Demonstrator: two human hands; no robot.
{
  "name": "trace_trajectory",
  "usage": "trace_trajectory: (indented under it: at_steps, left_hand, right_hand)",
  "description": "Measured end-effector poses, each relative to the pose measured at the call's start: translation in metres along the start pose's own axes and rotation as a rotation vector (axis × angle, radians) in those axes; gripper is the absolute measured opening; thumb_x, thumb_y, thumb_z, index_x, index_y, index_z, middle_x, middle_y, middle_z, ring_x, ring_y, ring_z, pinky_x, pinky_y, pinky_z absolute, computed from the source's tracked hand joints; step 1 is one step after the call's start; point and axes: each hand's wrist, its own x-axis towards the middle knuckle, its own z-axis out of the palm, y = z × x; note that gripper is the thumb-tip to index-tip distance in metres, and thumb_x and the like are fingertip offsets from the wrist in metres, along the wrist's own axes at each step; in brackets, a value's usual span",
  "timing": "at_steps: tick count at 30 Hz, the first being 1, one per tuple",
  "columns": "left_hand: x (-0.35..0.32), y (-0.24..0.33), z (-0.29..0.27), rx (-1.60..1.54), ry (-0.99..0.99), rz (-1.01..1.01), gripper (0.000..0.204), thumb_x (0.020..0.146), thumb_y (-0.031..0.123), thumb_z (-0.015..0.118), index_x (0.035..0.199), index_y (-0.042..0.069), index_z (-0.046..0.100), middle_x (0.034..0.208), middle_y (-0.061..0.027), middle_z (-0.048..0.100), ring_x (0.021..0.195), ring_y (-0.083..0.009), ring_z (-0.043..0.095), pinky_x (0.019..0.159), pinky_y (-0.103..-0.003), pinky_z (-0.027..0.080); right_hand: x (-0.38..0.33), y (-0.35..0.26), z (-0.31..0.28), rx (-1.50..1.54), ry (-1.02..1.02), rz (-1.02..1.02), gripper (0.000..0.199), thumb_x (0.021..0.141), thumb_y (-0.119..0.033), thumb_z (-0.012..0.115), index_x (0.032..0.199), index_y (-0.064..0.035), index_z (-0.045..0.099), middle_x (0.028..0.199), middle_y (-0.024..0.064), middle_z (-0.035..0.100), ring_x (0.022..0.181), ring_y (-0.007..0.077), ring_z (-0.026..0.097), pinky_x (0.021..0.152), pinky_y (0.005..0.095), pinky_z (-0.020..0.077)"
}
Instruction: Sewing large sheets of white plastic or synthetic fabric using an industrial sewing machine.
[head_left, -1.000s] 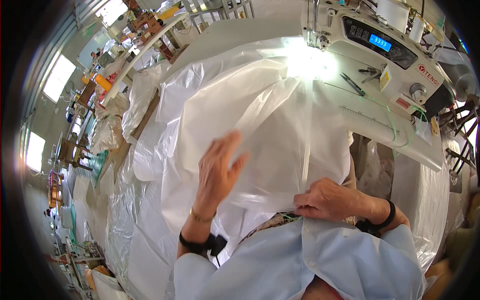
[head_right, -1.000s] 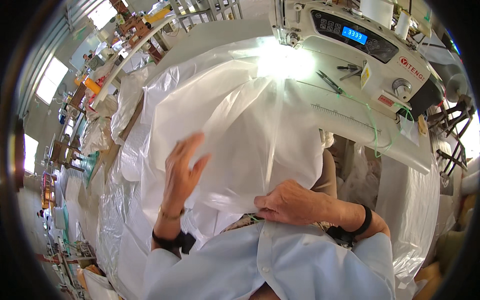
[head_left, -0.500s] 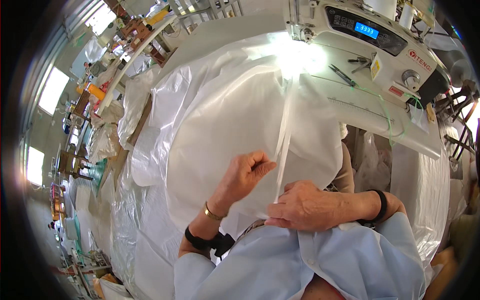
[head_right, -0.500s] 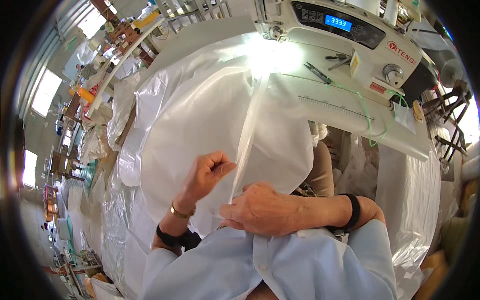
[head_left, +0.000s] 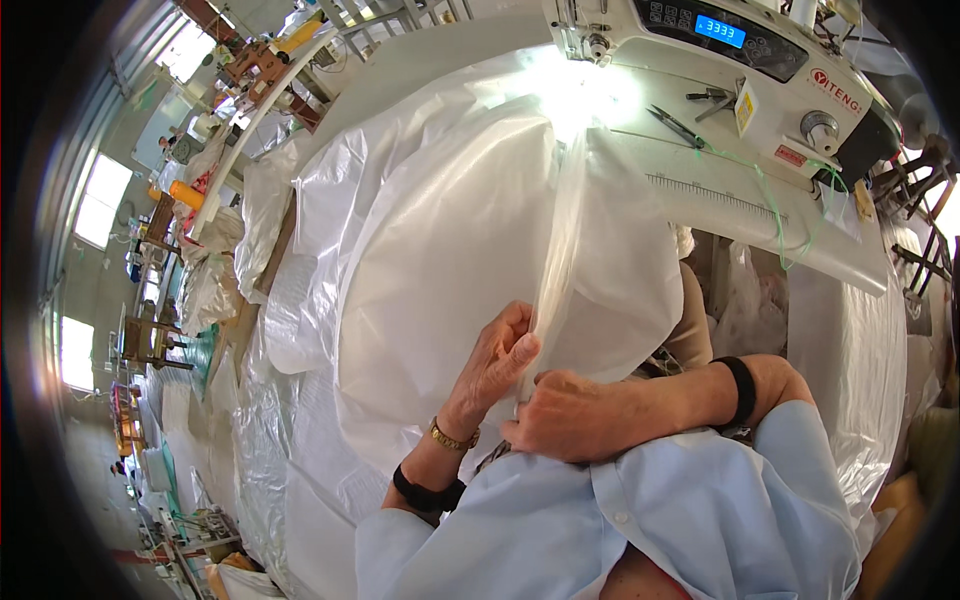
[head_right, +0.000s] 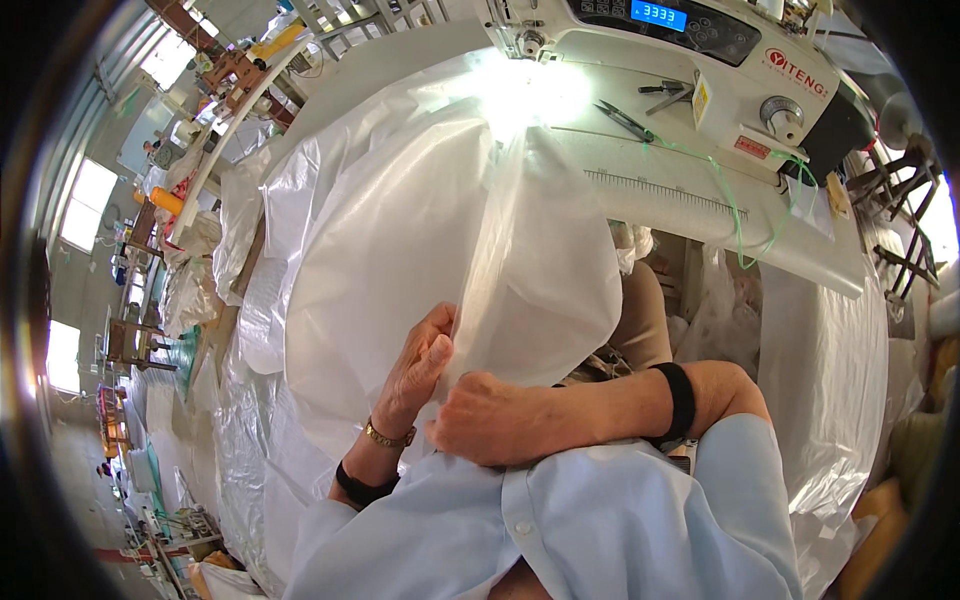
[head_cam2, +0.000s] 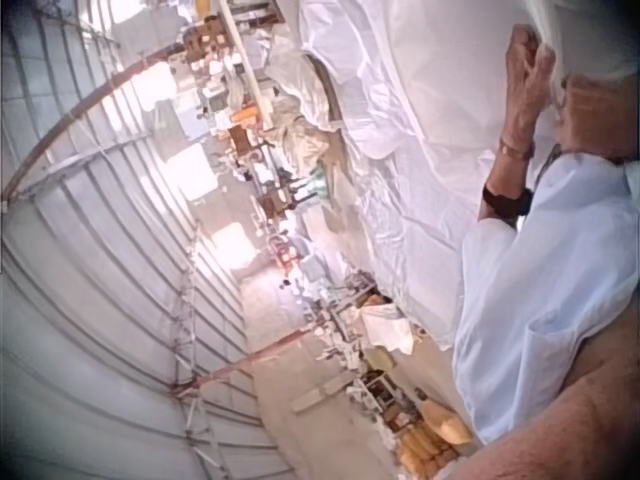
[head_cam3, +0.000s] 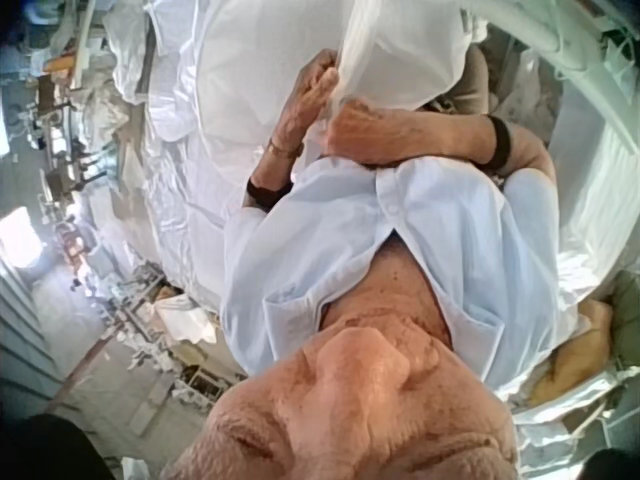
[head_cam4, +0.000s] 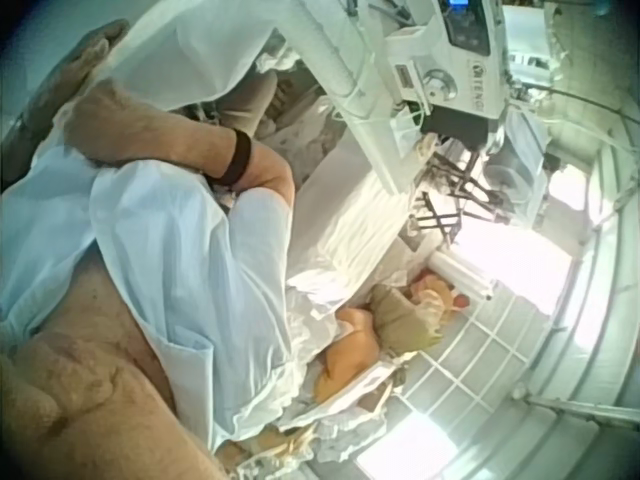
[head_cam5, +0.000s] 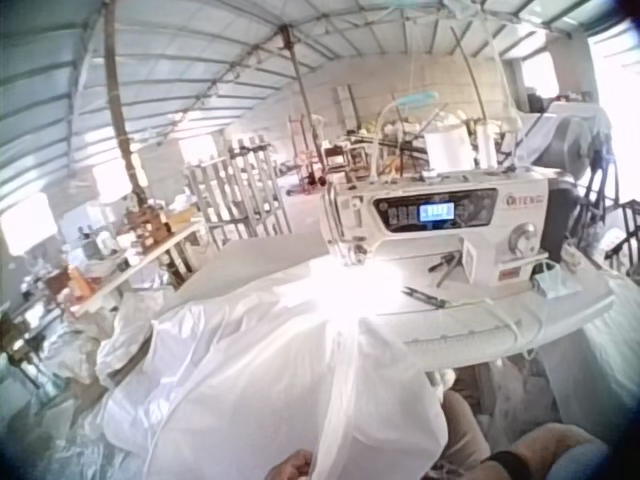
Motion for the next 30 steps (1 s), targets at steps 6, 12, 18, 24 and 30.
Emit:
trace_trajectory:
  at_steps: [6, 12, 18, 24, 30]
  left_hand:
    - [0.003, -0.006, -0.005, 0.112, 0.088, -0.158, 0.027, 0.093, 0.024, 0.067, 0.080, 0.008, 0.051, 0.067, 0.0095, 0.036, 0.061, -0.0016, 0.029, 0.051, -0.022, 0.024]
    - [0.000, -0.004, -0.020, 0.097, 0.158, -0.096, 0.033, 0.091, 0.020, 0.070, 0.071, 0.008, 0.048, 0.064, 0.0103, 0.035, 0.060, -0.0011, 0.028, 0.050, -0.022, 0.022]
    - [-0.002, -0.002, -0.023, -0.039, 0.158, -0.129, 0.024, 0.090, 0.020, 0.072, 0.078, 0.005, 0.059, 0.067, 0.0076, 0.051, 0.062, -0.0009, 0.040, 0.053, -0.019, 0.029]
    - [-0.001, -0.002, -0.024, -0.121, 0.175, -0.097, 0.024, 0.089, 0.022, 0.073, 0.080, 0.004, 0.061, 0.069, 0.0041, 0.058, 0.064, -0.0017, 0.047, 0.056, -0.019, 0.036]
    - [-0.003, -0.001, -0.023, -0.160, 0.191, -0.120, 0.022, 0.090, 0.022, 0.071, 0.082, 0.003, 0.062, 0.070, 0.0046, 0.058, 0.063, -0.0016, 0.048, 0.057, -0.018, 0.038]
  right_hand:
    - [0.007, 0.007, 0.022, 0.021, 0.142, -0.116, 0.010, 0.078, -0.009, 0.059, 0.083, -0.0017, 0.061, 0.064, 0.0104, 0.059, 0.061, 0.0242, 0.063, 0.054, 0.0356, 0.0473]
    - [-0.025, 0.046, 0.041, 0.717, 0.609, 0.505, 0.018, 0.095, -0.022, 0.058, 0.089, -0.0053, 0.061, 0.074, 0.0046, 0.063, 0.074, 0.0162, 0.063, 0.062, 0.0307, 0.0487]
    - [-0.013, 0.062, 0.065, 1.316, 0.860, 0.899, 0.030, 0.099, -0.032, 0.056, 0.099, -0.0018, 0.061, 0.090, 0.0019, 0.062, 0.084, 0.0127, 0.062, 0.071, 0.0275, 0.0504]
    - [-0.009, 0.073, 0.085, 1.532, 0.656, 0.641, 0.029, 0.099, -0.029, 0.053, 0.099, -0.0019, 0.063, 0.090, 0.0044, 0.065, 0.082, 0.0127, 0.062, 0.075, 0.0271, 0.0502]
    - [0.000, 0.073, 0.080, 1.468, 0.662, 0.759, 0.021, 0.096, -0.019, 0.051, 0.096, -0.0025, 0.063, 0.089, 0.0041, 0.065, 0.082, 0.0123, 0.062, 0.075, 0.0268, 0.0497]
